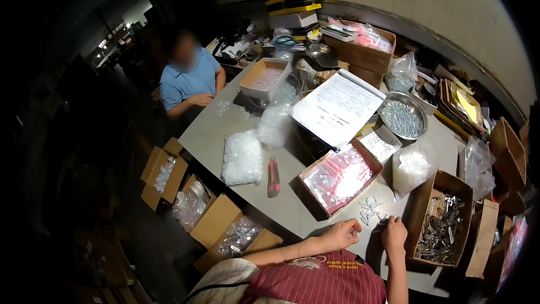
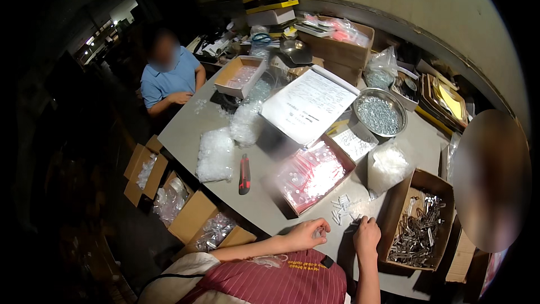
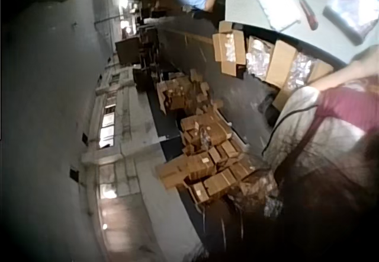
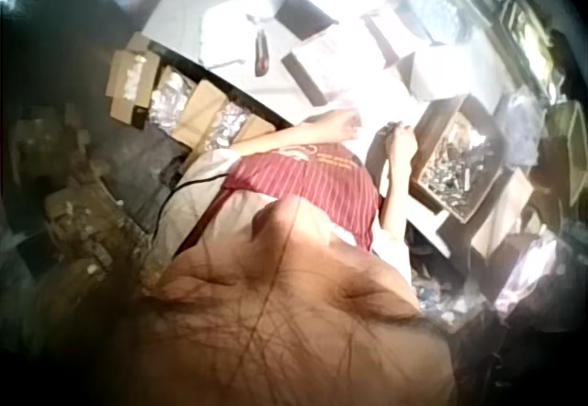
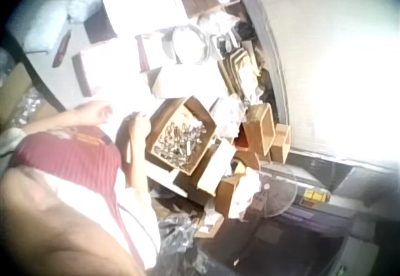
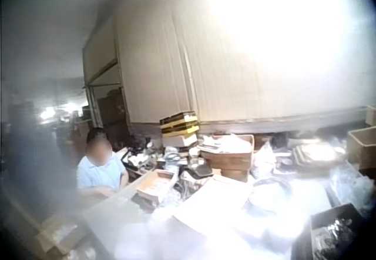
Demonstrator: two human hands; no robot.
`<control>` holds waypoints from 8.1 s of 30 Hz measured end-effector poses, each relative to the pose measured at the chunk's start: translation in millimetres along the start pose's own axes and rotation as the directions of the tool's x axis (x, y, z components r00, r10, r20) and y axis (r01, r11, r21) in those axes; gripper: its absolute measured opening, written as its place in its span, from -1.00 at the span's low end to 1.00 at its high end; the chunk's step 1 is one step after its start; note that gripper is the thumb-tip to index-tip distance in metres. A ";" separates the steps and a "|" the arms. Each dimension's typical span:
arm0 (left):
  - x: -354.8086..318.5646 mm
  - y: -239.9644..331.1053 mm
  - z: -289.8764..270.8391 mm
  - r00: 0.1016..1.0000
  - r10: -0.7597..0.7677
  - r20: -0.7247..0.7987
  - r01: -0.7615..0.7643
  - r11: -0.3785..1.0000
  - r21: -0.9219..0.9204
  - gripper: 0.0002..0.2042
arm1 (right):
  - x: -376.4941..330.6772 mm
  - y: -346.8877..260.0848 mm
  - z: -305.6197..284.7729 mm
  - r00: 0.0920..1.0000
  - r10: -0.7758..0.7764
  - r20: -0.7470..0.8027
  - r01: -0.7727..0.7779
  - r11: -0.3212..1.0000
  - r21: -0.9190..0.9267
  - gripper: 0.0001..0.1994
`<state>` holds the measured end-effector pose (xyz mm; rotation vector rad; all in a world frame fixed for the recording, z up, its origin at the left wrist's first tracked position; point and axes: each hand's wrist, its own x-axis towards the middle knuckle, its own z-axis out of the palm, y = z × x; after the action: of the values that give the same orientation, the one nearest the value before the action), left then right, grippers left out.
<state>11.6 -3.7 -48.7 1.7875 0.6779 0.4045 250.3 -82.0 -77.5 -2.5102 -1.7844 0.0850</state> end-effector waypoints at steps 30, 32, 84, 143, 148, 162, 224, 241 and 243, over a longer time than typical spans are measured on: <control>-9.2 8.2 6.0 0.979 0.201 0.016 -0.198 0.972 -0.128 -0.64 | -45.3 -78.7 -123.0 0.776 -0.546 -0.315 0.630 0.684 0.368 -0.64; -7.2 12.4 9.8 0.979 0.197 0.047 -0.188 0.971 -0.149 -0.64 | -48.1 -75.3 -127.5 0.787 -0.534 -0.310 0.616 0.711 0.338 -0.63; 41.5 30.3 58.2 0.956 0.069 0.285 0.076 0.880 -0.468 -0.65 | 104.9 234.5 -13.6 0.941 -0.252 -0.226 0.233 0.966 -0.108 -0.80; 26.5 112.2 -36.1 0.918 0.190 -0.347 -0.218 0.975 -0.043 -0.93 | 1.3 -47.5 -161.1 0.925 -0.262 -0.274 0.371 0.472 0.800 -0.73; 9.8 115.6 -39.3 0.883 0.262 -0.391 -0.240 0.965 0.105 -0.93 | 0.9 -61.1 -151.9 0.887 -0.374 -0.272 0.443 0.515 0.734 -0.84; -114.3 7.5 -141.7 0.587 -0.022 -0.809 -0.099 0.990 -0.099 -0.93 | 48.5 -151.3 -110.0 0.818 -0.560 -0.131 0.483 0.547 0.684 -0.90; 4.8 45.3 -14.0 0.918 0.373 -0.134 -0.278 0.846 0.454 -0.75 | -40.7 -13.9 11.1 0.989 -0.136 -0.054 0.143 0.976 0.163 -0.79; 16.0 26.4 -0.1 0.914 0.399 -0.077 -0.310 0.807 0.503 -0.67 | -22.5 -16.8 -47.2 0.940 -0.255 -0.225 0.330 0.843 0.425 -0.77; 21.8 20.0 1.5 0.918 0.394 -0.034 -0.333 0.816 0.474 -0.67 | -22.9 -21.8 -73.4 0.890 -0.324 -0.322 0.446 0.767 0.460 -0.73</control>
<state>34.3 4.7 -31.6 2.3781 0.5450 0.6678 228.1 -97.7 -2.4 -1.6700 -1.8326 0.2233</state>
